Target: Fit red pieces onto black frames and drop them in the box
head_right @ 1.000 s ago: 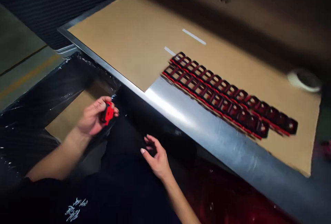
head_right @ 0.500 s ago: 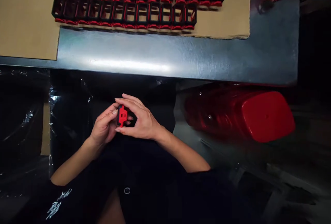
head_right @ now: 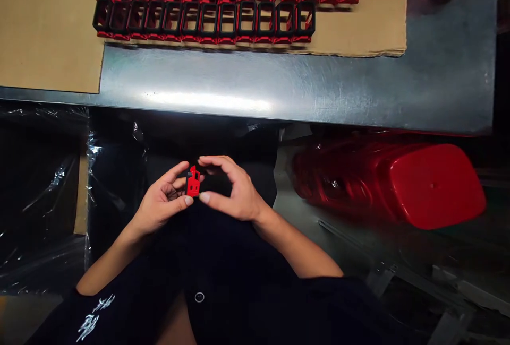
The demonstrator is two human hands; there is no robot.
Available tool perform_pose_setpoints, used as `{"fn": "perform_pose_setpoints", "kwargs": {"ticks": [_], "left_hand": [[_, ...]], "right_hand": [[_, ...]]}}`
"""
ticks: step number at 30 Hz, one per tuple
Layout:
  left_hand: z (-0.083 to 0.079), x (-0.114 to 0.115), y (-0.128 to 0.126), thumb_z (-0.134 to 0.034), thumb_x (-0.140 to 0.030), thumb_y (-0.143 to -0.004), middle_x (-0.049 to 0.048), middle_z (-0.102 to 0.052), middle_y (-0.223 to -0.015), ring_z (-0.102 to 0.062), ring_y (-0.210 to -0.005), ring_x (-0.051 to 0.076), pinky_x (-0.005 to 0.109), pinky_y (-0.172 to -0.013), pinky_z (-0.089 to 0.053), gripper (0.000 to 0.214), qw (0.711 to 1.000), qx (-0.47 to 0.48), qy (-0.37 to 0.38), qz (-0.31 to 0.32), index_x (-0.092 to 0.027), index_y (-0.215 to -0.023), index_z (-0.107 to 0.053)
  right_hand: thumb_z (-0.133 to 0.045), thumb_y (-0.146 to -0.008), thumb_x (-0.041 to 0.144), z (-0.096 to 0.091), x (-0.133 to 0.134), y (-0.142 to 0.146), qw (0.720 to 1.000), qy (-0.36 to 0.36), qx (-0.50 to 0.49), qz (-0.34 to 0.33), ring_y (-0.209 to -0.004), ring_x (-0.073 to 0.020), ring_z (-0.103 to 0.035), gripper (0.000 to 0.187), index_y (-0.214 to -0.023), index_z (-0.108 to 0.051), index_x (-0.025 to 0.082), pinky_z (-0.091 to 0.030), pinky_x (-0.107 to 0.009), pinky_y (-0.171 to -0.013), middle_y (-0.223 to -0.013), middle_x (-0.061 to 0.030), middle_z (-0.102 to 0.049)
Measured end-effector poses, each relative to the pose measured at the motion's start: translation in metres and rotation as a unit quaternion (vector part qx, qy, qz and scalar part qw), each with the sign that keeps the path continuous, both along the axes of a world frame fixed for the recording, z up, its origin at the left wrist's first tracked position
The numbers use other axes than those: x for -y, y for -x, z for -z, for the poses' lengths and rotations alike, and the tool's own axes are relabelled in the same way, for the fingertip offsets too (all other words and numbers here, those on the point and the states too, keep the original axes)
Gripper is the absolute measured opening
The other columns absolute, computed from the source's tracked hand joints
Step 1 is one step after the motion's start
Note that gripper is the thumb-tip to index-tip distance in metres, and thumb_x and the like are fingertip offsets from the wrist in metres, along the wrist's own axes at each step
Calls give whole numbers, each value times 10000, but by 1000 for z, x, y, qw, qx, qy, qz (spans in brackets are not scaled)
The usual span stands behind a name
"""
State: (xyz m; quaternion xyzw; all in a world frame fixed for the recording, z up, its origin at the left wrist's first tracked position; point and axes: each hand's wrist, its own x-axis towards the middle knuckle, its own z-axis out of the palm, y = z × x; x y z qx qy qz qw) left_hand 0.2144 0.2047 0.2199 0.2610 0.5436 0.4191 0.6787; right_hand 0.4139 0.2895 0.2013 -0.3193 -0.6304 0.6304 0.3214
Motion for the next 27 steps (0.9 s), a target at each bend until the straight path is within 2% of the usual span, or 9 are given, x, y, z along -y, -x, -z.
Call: {"fn": "perform_pose_setpoints", "kwargs": {"ticks": [2,4,6,8,11,14,16,18,27], "left_hand": [[0,2,2,-838,-273,-802,83,-773,-1166,-708,-900,175,303,-850,-534,861,997,-63,-27,30,-253,-1553,-418],[0,1,4,-822,-231,-807,62,-772,-1194,-706,-871,172,312,-853,-538,850,987,-138,-54,64,-283,-1555,-423],[0,-1,5,-810,-200,-799,59,-755,-1254,-723,-950,209,360,-925,-547,840,974,-189,-88,89,-296,-1547,-442],[1,-3,5,-788,-177,-798,66,-723,-1321,-697,-1147,262,429,-1056,-513,787,961,-224,-131,100,-289,-1518,-491],[1,-5,5,-752,-144,-792,80,-617,-1472,-578,-1358,292,486,-1175,-434,699,943,-268,-183,76,-270,-1454,-568],[1,-1,3,-725,-164,-809,115,-482,-1591,-546,-1393,304,458,-1113,-502,727,962,-212,-169,35,-255,-1498,-511],[0,4,-2,-762,-207,-803,144,-459,-1601,-547,-1393,313,433,-1084,-526,789,976,-157,-150,11,-250,-1529,-457],[0,7,-9,-822,-224,-769,155,-466,-1588,-572,-1365,311,431,-1100,-515,848,978,-146,-146,-13,-261,-1526,-441],[1,6,-20,-817,-141,-772,145,-468,-1550,-681,-1195,276,447,-1048,-565,762,974,-125,-181,-49,-292,-1447,-496]], "right_hand": [[-702,-903,488,-2,-1,-4,989,145,-9,13,-757,-166,-693,402,-1177,-724,195,-567,-277,-658,-909,-53,-744],[-665,-909,555,-4,-1,-5,964,266,-10,-15,-519,-106,-550,414,-1008,-760,165,-414,-213,-463,-632,6,-638],[-715,-864,569,-8,1,-2,944,328,-13,-44,-461,-83,-471,417,-893,-758,155,-342,-203,-428,-548,30,-583],[-782,-821,528,-12,4,3,943,331,-10,-44,-464,-76,-458,370,-817,-746,160,-352,-205,-448,-538,37,-581],[-821,-808,469,-15,9,7,965,262,12,-29,-500,-89,-505,299,-830,-772,175,-404,-225,-497,-575,30,-623],[-819,-832,396,-11,14,7,994,99,34,-14,-591,-131,-607,198,-860,-801,200,-486,-269,-575,-700,-13,-713],[-798,-862,332,-6,15,7,1000,-15,21,-15,-679,-166,-676,114,-878,-807,219,-539,-303,-650,-780,-36,-762],[-767,-892,286,-2,17,9,996,-85,2,-23,-757,-195,-719,69,-916,-807,236,-575,-338,-715,-833,-49,-793],[-723,-893,217,-1,18,10,990,-136,1,-36,-809,-221,-756,92,-950,-790,244,-616,-388,-777,-857,-57,-807]]}}
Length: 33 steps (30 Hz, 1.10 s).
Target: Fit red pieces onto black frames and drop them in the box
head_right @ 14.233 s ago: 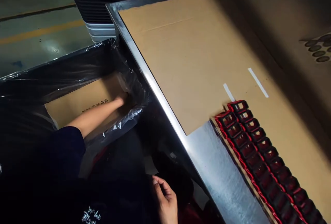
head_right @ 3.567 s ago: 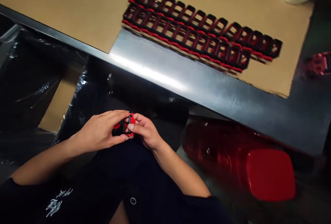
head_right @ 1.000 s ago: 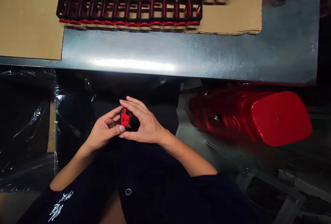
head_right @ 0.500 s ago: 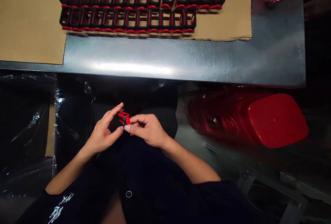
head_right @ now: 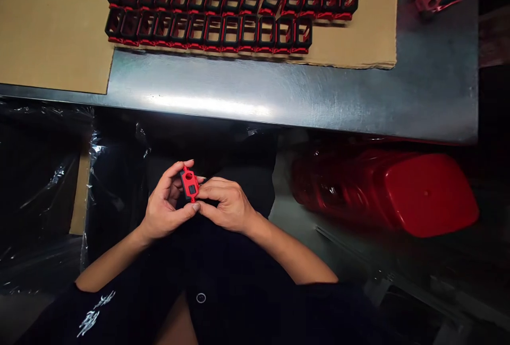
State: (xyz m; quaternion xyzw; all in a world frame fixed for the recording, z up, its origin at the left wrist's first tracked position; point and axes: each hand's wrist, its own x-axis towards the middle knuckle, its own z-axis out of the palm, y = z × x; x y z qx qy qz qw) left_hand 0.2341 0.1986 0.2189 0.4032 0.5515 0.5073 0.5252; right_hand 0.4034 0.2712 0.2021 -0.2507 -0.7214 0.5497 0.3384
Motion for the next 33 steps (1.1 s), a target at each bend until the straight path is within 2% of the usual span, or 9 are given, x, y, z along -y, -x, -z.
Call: {"fn": "perform_pose_setpoints", "kwargs": {"ticks": [3,6,12,16,20,22,24,28,33], "left_hand": [[1,1,0,-838,-122,-733,150,-479,-1537,-690,-1174,279,452,-1035,-577,770,1000,12,0,-18,-277,-1419,-523],[4,4,0,-825,-120,-739,156,-450,-1549,-688,-1172,280,458,-1016,-588,766,1000,-4,-16,-17,-281,-1419,-510],[10,6,3,-785,-112,-764,157,-454,-1532,-567,-1324,316,436,-959,-603,804,976,-189,-109,9,-303,-1469,-451],[21,8,1,-795,-119,-751,173,-554,-1431,-556,-1339,345,524,-1028,-568,761,944,-282,-168,-18,-251,-1428,-475],[38,14,2,-858,-163,-711,166,-625,-1334,-624,-1267,342,538,-1002,-578,775,951,-255,-165,-54,-241,-1374,-465],[43,16,6,-870,-159,-703,156,-639,-1314,-647,-1243,333,536,-994,-579,796,954,-240,-172,-47,-259,-1371,-450],[40,17,9,-869,-155,-704,153,-650,-1307,-665,-1220,326,527,-987,-578,816,957,-230,-177,-24,-274,-1386,-437],[19,12,11,-917,-195,-658,167,-663,-1326,-705,-1103,308,435,-876,-596,936,970,-200,-141,5,-277,-1445,-417],[-2,3,5,-937,-257,-659,149,-667,-1337,-673,-939,232,347,-770,-543,1116,970,-219,-101,3,-291,-1564,-284]], "right_hand": [[-699,-863,180,-4,-3,-5,1000,14,14,-6,-869,-229,-764,175,-1006,-782,236,-618,-387,-813,-927,-66,-812],[-672,-858,178,-10,-7,-11,997,73,36,14,-896,-226,-770,208,-1030,-781,223,-617,-373,-823,-994,-77,-811],[-710,-879,257,-22,-7,-8,975,217,15,38,-883,-207,-779,228,-1095,-758,202,-636,-341,-813,-1018,-72,-811],[-835,-793,306,-23,0,4,976,205,39,61,-787,-179,-762,368,-1135,-743,206,-645,-308,-743,-972,-51,-805],[-853,-776,320,-20,4,8,980,175,49,77,-741,-164,-750,335,-1084,-761,228,-650,-296,-707,-976,-40,-802],[-840,-788,325,-16,4,7,973,218,33,62,-770,-173,-761,328,-1091,-759,228,-655,-311,-734,-986,-44,-801],[-838,-793,343,-12,3,4,949,313,6,38,-778,-183,-771,360,-1119,-747,219,-657,-335,-751,-981,-51,-798],[-855,-764,373,-3,0,1,855,514,-67,-11,-699,-166,-749,386,-1079,-748,177,-634,-294,-652,-928,-54,-784],[-766,-809,416,8,1,4,755,646,-104,-37,-622,-148,-681,311,-966,-749,148,-594,-257,-558,-797,-47,-745]]}}
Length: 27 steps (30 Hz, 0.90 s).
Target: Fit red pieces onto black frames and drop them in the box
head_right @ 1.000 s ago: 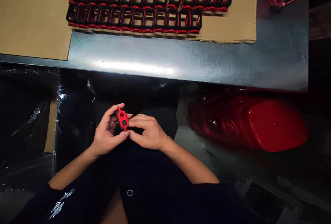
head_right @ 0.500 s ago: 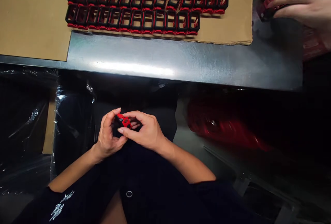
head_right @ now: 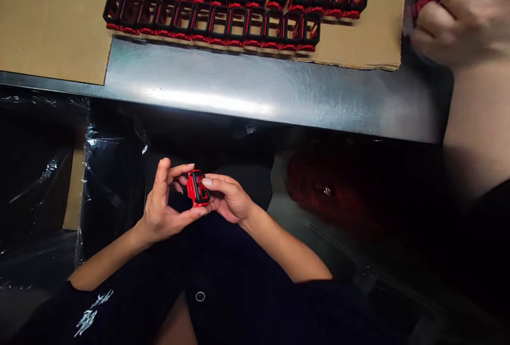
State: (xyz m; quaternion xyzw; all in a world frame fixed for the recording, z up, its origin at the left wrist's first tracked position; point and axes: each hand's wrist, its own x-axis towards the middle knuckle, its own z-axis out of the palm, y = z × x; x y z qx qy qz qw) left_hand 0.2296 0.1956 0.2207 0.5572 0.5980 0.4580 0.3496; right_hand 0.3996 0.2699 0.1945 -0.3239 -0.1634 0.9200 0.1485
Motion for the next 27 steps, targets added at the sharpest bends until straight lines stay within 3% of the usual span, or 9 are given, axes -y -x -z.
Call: {"fn": "perform_pose_setpoints", "kwargs": {"ticks": [4,10,13,16,20,24,27], "left_hand": [[0,0,-4,-901,-285,-718,148,-654,-1350,-650,-991,233,351,-802,-527,1090,1000,-4,19,-16,-281,-1591,-249],[9,5,-7,-863,-276,-776,143,-616,-1419,-661,-1097,234,355,-870,-556,1034,998,47,49,-13,-304,-1606,-248],[16,6,-7,-858,-257,-773,140,-601,-1440,-644,-1175,256,376,-911,-567,949,998,49,39,-8,-301,-1573,-350],[22,6,-5,-808,-269,-826,138,-589,-1445,-651,-1153,241,346,-863,-591,796,989,135,58,28,-309,-1529,-437],[16,0,-3,-725,-276,-895,95,-681,-1169,-675,-966,176,266,-768,-581,411,961,247,123,2,-253,-1302,-671],[4,-8,-5,-734,-280,-882,23,-665,-775,-624,-668,110,219,-625,-540,182,933,298,200,-17,-188,-1038,-761],[0,-7,-10,-747,-226,-856,18,-688,-805,-646,-679,101,188,-603,-538,184,928,313,198,-53,-188,-1036,-743]], "right_hand": [[-727,-846,443,6,3,1,999,33,-2,7,-585,-135,-633,332,-1045,-727,178,-549,-239,-501,-812,-35,-737],[-784,-807,361,4,0,2,999,-2,28,36,-626,-136,-655,280,-1004,-717,173,-553,-236,-537,-766,-10,-709],[-800,-787,327,0,-4,3,998,-11,27,52,-573,-112,-632,270,-986,-711,168,-532,-201,-496,-718,8,-694],[-765,-768,311,-2,-9,3,997,-9,5,82,-484,-100,-589,236,-941,-701,163,-497,-189,-426,-658,26,-668],[-649,-774,357,2,-9,6,997,-4,-13,79,-412,-115,-552,224,-903,-668,174,-431,-209,-348,-670,6,-685],[-548,-869,389,9,3,11,986,-131,68,75,-400,-115,-499,267,-1004,-658,188,-361,-207,-347,-620,20,-627],[-461,-943,382,14,11,14,957,-233,144,96,-462,-118,-481,313,-1089,-663,193,-368,-220,-403,-653,17,-585]]}}
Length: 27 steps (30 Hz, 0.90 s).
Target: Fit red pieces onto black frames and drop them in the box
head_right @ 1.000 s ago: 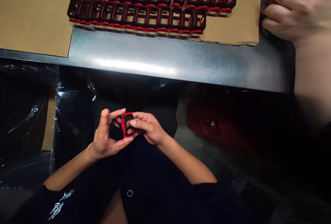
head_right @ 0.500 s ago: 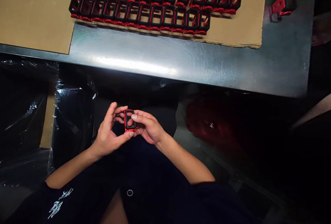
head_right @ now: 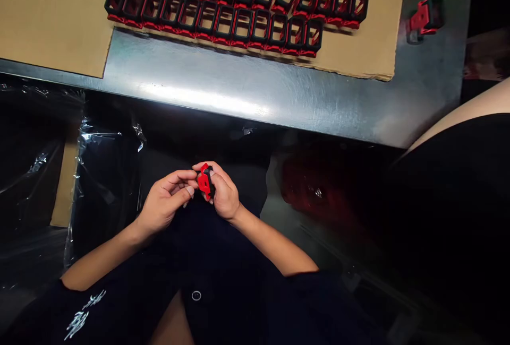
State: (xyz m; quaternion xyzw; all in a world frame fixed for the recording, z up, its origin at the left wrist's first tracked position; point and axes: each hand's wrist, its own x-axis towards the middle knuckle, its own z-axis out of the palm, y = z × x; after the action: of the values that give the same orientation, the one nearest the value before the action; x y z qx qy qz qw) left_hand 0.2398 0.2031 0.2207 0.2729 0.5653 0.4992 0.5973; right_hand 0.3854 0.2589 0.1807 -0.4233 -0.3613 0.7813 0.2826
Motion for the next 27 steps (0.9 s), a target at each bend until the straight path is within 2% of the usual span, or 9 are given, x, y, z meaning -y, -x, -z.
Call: {"fn": "perform_pose_setpoints", "kwargs": {"ticks": [4,7,9,11,16,21,27], "left_hand": [[-4,6,-7,-733,-165,-854,6,-662,-881,-721,-834,146,196,-623,-589,253,993,-10,-59,-105,-215,-1092,-667],[-11,8,-7,-703,-157,-893,-17,-624,-879,-726,-879,143,286,-775,-647,188,988,38,-84,-122,-226,-1056,-641],[-14,8,-6,-693,-149,-909,-33,-613,-870,-701,-833,104,349,-896,-640,156,985,64,-96,-125,-226,-1032,-635],[-15,8,-4,-696,-156,-914,-34,-610,-868,-703,-843,103,370,-941,-627,141,984,75,-98,-126,-221,-1019,-628],[-15,10,-2,-691,-208,-927,1,-627,-914,-750,-980,188,353,-917,-629,96,990,83,-52,-102,-197,-985,-614],[-16,10,-2,-714,-217,-882,7,-601,-891,-704,-956,177,402,-951,-621,107,981,115,-93,-128,-188,-917,-616],[-16,9,-3,-719,-257,-849,9,-564,-860,-633,-871,162,491,-970,-613,142,974,132,-124,-138,-188,-930,-624]], "right_hand": [[-394,-1006,438,2,3,4,988,-124,84,23,-607,-158,-545,382,-1132,-660,195,-474,-275,-533,-778,-25,-608],[-364,-1033,481,2,4,5,974,-193,114,32,-682,-180,-589,413,-1182,-635,209,-518,-307,-622,-826,-35,-626],[-355,-1047,490,2,5,4,970,-210,115,34,-690,-183,-602,410,-1211,-617,221,-527,-318,-651,-820,-27,-625],[-349,-1059,487,2,5,3,969,-217,111,34,-676,-180,-600,401,-1231,-605,230,-523,-321,-656,-796,-14,-612],[-345,-1076,469,3,6,1,955,-266,129,31,-616,-164,-537,382,-1233,-601,233,-458,-312,-607,-754,4,-592],[-347,-1081,442,2,7,2,945,-296,133,43,-637,-170,-593,359,-1240,-590,231,-480,-325,-624,-788,-4,-650],[-347,-1081,415,0,7,2,927,-335,160,45,-666,-179,-644,344,-1240,-590,229,-508,-332,-651,-798,-6,-694]]}}
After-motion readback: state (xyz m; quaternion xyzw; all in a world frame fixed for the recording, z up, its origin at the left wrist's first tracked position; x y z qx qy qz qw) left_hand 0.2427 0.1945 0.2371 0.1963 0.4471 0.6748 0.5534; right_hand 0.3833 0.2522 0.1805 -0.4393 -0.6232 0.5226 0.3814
